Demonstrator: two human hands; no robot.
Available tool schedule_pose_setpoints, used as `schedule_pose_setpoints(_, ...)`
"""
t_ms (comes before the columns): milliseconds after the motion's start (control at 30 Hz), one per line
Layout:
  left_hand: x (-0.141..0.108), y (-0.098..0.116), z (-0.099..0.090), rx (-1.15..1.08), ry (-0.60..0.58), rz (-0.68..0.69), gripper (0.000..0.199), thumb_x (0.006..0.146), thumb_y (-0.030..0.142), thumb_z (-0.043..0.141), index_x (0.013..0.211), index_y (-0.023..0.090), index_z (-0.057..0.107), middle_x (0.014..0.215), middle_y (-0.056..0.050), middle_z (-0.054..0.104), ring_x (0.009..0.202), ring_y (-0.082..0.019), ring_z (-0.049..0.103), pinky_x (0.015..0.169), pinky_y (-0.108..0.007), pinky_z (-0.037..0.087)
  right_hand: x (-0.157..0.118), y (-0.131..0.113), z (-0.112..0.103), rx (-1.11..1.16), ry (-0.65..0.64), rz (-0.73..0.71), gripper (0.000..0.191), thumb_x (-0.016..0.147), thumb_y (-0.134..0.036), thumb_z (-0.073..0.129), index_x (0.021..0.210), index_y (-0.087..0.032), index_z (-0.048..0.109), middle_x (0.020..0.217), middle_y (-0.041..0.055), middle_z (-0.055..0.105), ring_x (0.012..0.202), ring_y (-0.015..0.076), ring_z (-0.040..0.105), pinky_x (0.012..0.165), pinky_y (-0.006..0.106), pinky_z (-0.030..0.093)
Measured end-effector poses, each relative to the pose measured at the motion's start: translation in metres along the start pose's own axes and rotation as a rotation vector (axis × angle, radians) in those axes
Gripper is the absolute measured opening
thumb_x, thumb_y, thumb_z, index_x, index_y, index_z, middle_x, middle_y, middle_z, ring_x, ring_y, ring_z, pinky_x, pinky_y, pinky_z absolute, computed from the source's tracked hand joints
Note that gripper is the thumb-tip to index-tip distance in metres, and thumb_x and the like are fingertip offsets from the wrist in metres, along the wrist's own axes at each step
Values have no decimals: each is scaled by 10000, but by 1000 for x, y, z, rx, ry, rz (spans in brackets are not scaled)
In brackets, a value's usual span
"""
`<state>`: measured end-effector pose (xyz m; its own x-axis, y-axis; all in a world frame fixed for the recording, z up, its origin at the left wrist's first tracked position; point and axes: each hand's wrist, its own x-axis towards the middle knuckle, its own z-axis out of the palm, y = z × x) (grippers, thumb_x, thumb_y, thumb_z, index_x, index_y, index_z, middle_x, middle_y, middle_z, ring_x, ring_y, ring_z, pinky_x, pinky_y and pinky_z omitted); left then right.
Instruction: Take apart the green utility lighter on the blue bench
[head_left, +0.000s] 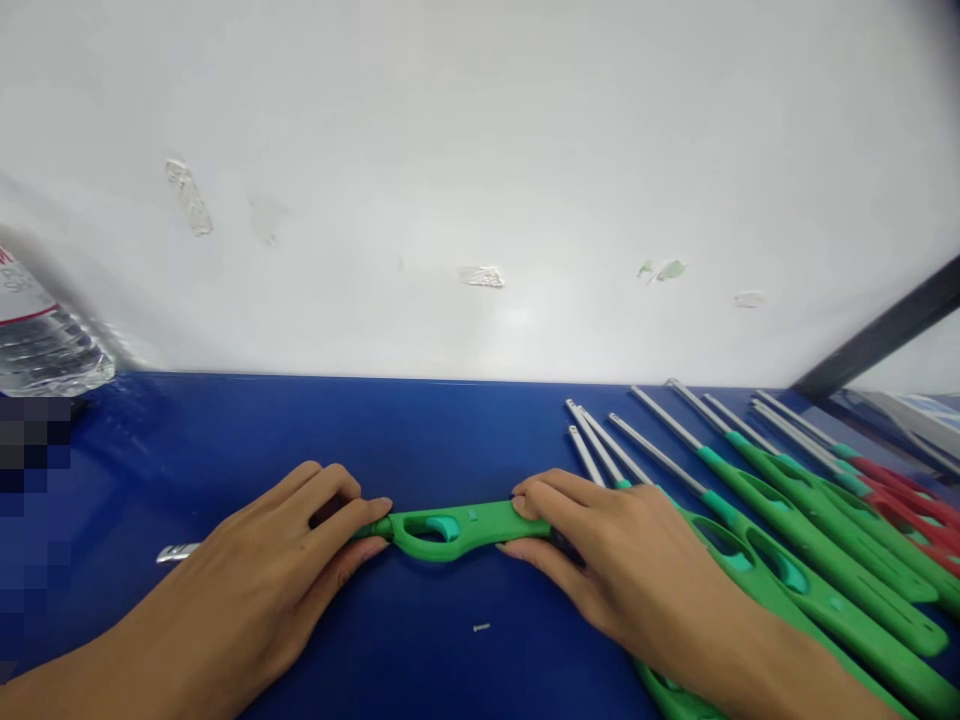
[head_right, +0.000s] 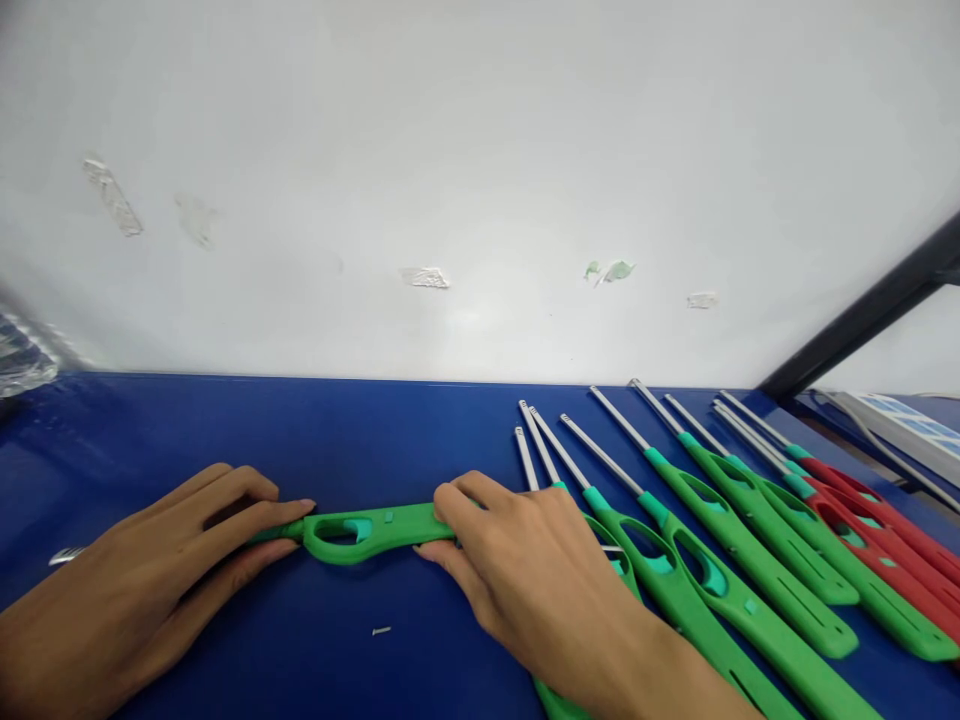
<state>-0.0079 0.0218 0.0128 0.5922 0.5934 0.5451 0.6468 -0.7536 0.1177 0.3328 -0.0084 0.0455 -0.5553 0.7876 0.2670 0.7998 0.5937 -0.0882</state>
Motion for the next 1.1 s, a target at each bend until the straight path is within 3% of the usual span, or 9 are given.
schedule_pose_setpoints(167,-5,-8,5,-23,-43,-72,301,1280,507,508,1435,383,735,1233,37,738,1020,-113,792,907,-204,620,2,4,1,23,50,33,189,1099,-309,889,1110,-269,704,1027,-36,831,735,254,850,563,366,469)
schedule_pose_setpoints(267,-8,-11,6,-39,-63,-87,286,1260,483,537,1460,406,726,1262,37,746,1033,-125,797,918,-206,631,3,3,1,69,50,53,149,1133,-362,849,1127,-269,733,1026,-34,831,722,264,837,569,387,491)
schedule_pose_setpoints(467,-18,-11,9,-39,-90,-180,381,1205,614,550,1374,368,788,1230,-32,795,1094,-253,810,962,-338,694,1,-2,1,133,7,56,129,1180,-401,788,1248,-290,787,1107,-30,828,830,267,873,629,399,566)
schedule_pose_setpoints(667,-18,-9,7,-63,-84,-209,425,1193,663,547,1308,338,795,1181,-49,800,1099,-267,809,964,-342,703,-1,-4,0,68,-16,25,227,1175,-455,793,1346,-309,820,1137,-11,815,759,246,858,558,386,539)
schedule_pose_setpoints(800,-15,-9,2,-101,-90,-185,349,1201,595,575,1318,331,770,1196,-38,806,1071,-244,820,930,-305,702,-2,-6,-1,61,-24,18,217,1180,-439,780,1355,-314,810,1141,-16,811,737,267,857,519,406,504)
schedule_pose_setpoints(933,-10,-8,-2,-147,-81,-131,187,1240,461,561,1325,360,693,1226,33,781,1045,-138,817,941,-181,657,0,-8,-2,64,-42,16,211,1175,-434,787,1345,-310,806,1109,-26,805,714,277,849,509,417,468)
schedule_pose_setpoints(1100,-4,-9,-4,-164,-73,-114,143,1263,433,534,1303,346,640,1158,58,751,960,-92,787,895,-119,609,2,-10,-3,54,-53,21,245,1159,-433,808,1366,-303,799,1130,-27,814,735,294,853,510,430,431)
